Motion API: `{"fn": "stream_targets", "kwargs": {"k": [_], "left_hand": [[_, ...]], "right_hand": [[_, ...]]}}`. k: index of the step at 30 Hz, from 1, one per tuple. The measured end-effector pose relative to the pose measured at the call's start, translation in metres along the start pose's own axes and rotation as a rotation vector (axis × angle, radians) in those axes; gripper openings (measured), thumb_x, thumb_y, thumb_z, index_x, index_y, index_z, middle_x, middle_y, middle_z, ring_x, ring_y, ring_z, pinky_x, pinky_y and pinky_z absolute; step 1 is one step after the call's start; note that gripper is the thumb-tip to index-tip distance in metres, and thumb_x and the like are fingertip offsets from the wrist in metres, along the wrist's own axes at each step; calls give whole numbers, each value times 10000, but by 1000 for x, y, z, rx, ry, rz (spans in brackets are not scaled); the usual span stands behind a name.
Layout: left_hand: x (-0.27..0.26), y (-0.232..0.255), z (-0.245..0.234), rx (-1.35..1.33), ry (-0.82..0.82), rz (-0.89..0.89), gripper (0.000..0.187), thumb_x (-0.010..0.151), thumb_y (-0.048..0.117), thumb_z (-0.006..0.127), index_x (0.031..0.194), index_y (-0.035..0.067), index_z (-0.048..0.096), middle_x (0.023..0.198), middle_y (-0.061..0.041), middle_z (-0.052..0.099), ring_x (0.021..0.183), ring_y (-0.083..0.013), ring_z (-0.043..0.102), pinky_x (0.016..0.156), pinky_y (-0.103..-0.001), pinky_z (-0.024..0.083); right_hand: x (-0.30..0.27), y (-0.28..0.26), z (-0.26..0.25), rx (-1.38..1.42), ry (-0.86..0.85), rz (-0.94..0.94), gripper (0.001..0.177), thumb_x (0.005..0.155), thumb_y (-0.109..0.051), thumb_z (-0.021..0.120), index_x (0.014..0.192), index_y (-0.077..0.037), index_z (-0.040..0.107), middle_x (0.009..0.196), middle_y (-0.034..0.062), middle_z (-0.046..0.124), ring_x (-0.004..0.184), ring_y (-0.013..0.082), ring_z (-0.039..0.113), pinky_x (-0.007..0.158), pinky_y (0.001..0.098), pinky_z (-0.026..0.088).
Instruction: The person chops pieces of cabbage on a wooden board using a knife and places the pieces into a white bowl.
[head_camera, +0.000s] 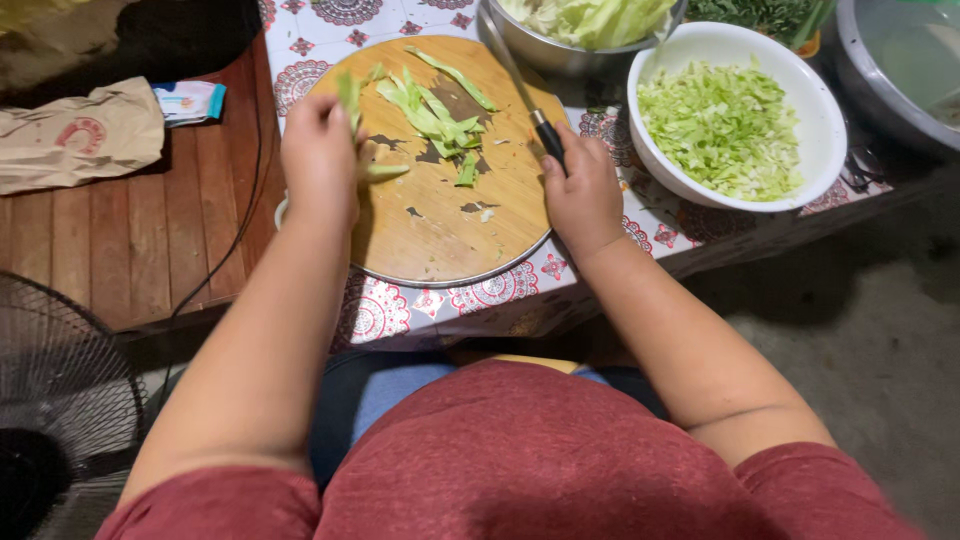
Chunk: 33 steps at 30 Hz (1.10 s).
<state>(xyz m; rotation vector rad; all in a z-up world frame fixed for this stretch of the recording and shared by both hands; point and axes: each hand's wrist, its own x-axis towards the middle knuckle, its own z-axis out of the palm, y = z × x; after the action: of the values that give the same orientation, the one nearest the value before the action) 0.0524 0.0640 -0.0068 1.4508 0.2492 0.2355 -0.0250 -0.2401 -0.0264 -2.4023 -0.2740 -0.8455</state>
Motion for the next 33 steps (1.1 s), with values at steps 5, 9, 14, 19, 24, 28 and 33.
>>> {"fn": "stream_targets", "kwargs": {"k": [5, 9, 14, 19, 24, 28, 33], "left_hand": [[-41, -35, -23, -8, -12, 421, 165, 1087, 66, 538, 1241, 9, 556, 1092, -36, 639, 863, -82, 634, 759, -254, 600], [-38, -43, -19, 138, -7, 568, 123, 1106, 32, 556, 1221, 1, 586, 1052, -39, 628, 840, -85, 591, 742, -244, 526], [-5, -43, -20, 204, 48, 571, 115, 1075, 31, 571, 1173, -7, 616, 980, -48, 628, 769, -85, 575, 691, -242, 498], [22, -44, -20, 398, 149, 950, 118, 1069, -15, 606, 1183, -5, 637, 1101, -122, 662, 989, -228, 668, 885, -358, 557], [-6, -8, -10, 335, -108, 315, 193, 961, 76, 591, 1143, 71, 657, 983, -132, 666, 866, -303, 700, 760, -386, 643], [-39, -1, -6, 758, -131, 607, 84, 942, 82, 700, 1006, 45, 739, 994, -181, 705, 915, -404, 700, 820, -452, 561], [-49, -6, 2, 970, -72, 737, 132, 799, 18, 676, 886, 75, 756, 954, -167, 674, 961, -419, 623, 847, -483, 514]], "right_hand": [[-1, -24, -1, -122, -13, -172, 446, 977, -131, 706, 1395, -23, 595, 1109, 159, 609, 1045, 371, 584, 959, 456, 484], [8, -29, 5, -82, -106, -191, 450, 980, -139, 712, 1403, -40, 597, 1082, 145, 607, 1019, 359, 585, 931, 440, 491], [24, -24, 28, -105, -100, -208, 461, 965, -143, 718, 1397, -40, 596, 1066, 144, 610, 998, 361, 587, 913, 452, 489], [36, -18, 47, -97, -78, -195, 458, 962, -156, 725, 1389, -47, 599, 1064, 148, 609, 1008, 368, 592, 906, 459, 489], [34, -20, 37, -15, -36, -143, 453, 986, -146, 692, 1411, -28, 587, 1163, 179, 633, 1097, 390, 592, 983, 458, 471], [20, -43, 16, 305, -107, 7, 403, 1032, -121, 628, 1417, -14, 581, 1223, 194, 652, 1168, 368, 614, 1057, 438, 470], [8, -93, 1, 213, -423, 182, 372, 998, -188, 610, 1349, -63, 613, 1105, 217, 628, 982, 384, 662, 896, 445, 530]]}}
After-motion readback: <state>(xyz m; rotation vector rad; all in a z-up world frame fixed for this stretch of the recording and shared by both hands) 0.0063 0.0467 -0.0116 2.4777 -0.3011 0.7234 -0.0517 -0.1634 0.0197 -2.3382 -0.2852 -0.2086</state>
